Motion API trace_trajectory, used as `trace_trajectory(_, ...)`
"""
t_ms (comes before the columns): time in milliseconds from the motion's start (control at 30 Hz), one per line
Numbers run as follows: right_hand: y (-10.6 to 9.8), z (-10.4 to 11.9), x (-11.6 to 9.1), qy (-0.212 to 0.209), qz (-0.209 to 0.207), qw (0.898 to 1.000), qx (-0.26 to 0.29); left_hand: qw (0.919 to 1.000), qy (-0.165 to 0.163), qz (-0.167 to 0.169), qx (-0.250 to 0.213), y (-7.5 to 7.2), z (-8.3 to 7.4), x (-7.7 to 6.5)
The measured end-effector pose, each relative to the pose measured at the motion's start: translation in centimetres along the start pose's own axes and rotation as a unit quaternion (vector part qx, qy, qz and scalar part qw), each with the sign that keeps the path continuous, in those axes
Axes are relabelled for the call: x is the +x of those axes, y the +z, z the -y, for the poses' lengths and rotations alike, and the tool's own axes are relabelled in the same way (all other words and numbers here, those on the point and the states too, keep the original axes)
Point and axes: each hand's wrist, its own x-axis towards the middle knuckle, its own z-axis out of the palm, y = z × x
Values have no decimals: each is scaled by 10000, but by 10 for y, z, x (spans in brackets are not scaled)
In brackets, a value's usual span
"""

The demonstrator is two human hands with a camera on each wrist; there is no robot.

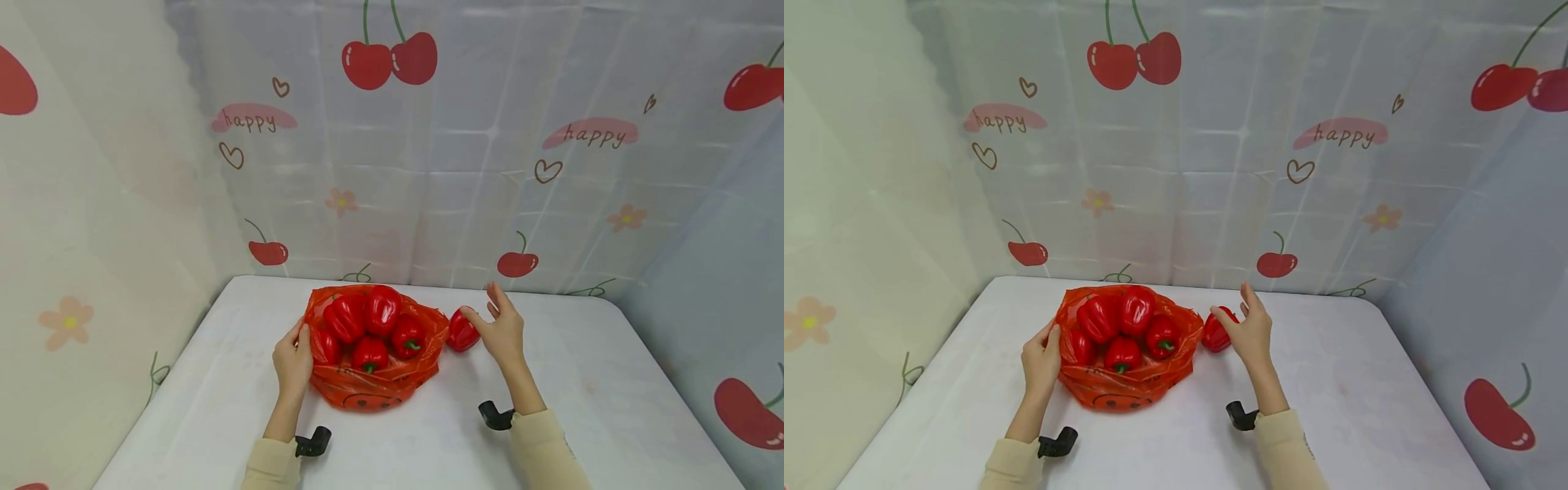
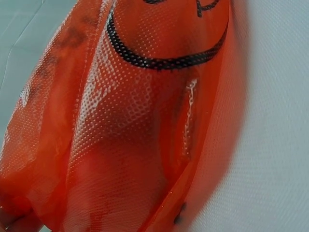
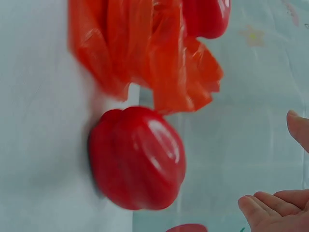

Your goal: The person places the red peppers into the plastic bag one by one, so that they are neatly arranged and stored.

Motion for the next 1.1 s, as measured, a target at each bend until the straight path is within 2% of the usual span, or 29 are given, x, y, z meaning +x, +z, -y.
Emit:
trace_trajectory(267,-4,-25,0,326,176,9988,-311,10000,-29,13,19,0,2,1)
trace_trajectory(533,3,-45,-2,784,600,9918,-812,10000,-1,-25,10,0,2,0)
trace_trajectory(767,11,-50,-8,860,803,9857,-1209,9999,52,-140,40,0,0,-1)
trace_trajectory(1100,21,-58,-10,776,829,9864,-1189,9999,-147,81,37,0,4,1)
